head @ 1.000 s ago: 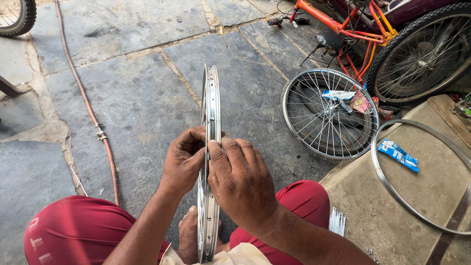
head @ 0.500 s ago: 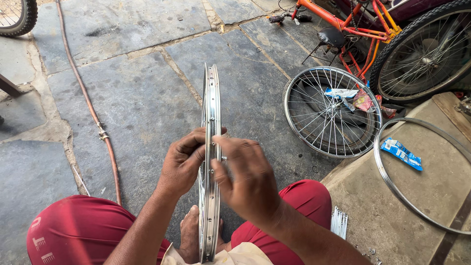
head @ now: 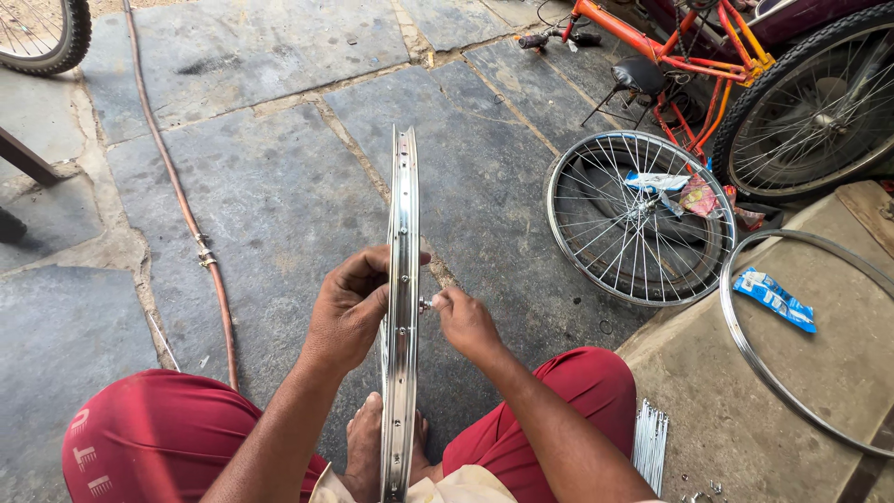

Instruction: The person assembles a bicycle wheel by inserting spokes into the hub and attaching them to the rim. They repeatedly insert spokes, secure them with nuts, and rotate the wheel to access different positions.

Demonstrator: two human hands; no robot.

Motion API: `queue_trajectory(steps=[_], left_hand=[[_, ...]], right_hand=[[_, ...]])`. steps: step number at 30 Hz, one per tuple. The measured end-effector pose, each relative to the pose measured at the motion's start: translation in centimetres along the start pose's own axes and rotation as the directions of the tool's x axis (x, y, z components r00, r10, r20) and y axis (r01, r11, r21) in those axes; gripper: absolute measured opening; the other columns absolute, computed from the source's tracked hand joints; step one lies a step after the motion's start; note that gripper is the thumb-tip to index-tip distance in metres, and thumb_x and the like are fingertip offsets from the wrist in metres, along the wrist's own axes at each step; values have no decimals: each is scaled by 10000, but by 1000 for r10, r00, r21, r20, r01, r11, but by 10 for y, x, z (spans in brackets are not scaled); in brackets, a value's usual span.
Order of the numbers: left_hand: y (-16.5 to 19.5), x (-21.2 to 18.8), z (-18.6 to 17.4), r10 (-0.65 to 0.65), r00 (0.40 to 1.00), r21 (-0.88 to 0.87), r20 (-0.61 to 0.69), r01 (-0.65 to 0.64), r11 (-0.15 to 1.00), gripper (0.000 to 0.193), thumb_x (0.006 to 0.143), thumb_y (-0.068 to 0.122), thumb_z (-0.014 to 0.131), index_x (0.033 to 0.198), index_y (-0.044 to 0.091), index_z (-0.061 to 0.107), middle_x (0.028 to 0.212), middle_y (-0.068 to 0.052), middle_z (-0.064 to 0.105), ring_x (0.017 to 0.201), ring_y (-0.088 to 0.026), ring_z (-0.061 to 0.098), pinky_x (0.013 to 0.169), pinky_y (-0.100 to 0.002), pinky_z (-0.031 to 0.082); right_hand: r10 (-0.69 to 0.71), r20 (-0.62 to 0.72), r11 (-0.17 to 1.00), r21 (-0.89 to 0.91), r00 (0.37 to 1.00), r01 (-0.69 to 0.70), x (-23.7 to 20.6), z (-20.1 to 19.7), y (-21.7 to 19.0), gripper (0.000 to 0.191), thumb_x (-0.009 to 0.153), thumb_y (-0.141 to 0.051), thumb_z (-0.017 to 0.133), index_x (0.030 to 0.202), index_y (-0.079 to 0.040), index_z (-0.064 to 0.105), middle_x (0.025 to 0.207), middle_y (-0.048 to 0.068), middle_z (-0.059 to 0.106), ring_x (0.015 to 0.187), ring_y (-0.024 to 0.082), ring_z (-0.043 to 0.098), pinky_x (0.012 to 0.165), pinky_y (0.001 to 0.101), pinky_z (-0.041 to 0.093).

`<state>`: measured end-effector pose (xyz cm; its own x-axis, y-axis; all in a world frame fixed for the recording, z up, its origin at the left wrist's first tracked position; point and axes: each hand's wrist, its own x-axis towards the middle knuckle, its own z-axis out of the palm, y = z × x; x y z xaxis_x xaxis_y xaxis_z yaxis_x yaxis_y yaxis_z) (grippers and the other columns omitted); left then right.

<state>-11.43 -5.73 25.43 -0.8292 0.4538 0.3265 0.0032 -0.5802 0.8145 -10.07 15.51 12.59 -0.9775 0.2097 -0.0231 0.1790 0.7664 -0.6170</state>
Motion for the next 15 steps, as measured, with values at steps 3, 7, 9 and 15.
queue_trajectory(steps=[3,7,9,15], left_hand=[[1,-1,1,56,997,88,59,-62,994,166,1012,154,682,1094,14,715,1336,-154,697,1185,-195,658,1006,-375,560],[7,-2,4,62,996,87,69,-68,994,161,1013,153,677,1076,12,723,1355,-165,683,1230,-216,649,1037,-398,554],[14,-2,5,24,997,47,78,-28,999,164,1015,135,664,1097,7,723,1355,-173,679,1233,-237,651,1038,-417,558],[22,2,10,-111,993,66,50,107,992,291,978,111,601,1240,24,696,1399,-162,660,1283,-219,643,1062,-396,548]], right_hand=[[227,241,928,240,943,-285,8,16,3,364,1056,-378,498,1060,-45,645,810,141,738,693,239,702,623,395,551],[357,396,777,376,846,-504,14,23,2,417,1070,-420,477,1003,-52,662,682,47,630,551,132,562,489,298,459],[332,404,762,418,852,-495,16,21,5,396,1063,-421,470,1015,-75,658,652,17,588,525,119,509,474,291,425],[319,388,661,562,865,-497,22,18,20,359,1053,-449,495,982,-131,646,641,-19,519,515,107,473,469,298,399]])
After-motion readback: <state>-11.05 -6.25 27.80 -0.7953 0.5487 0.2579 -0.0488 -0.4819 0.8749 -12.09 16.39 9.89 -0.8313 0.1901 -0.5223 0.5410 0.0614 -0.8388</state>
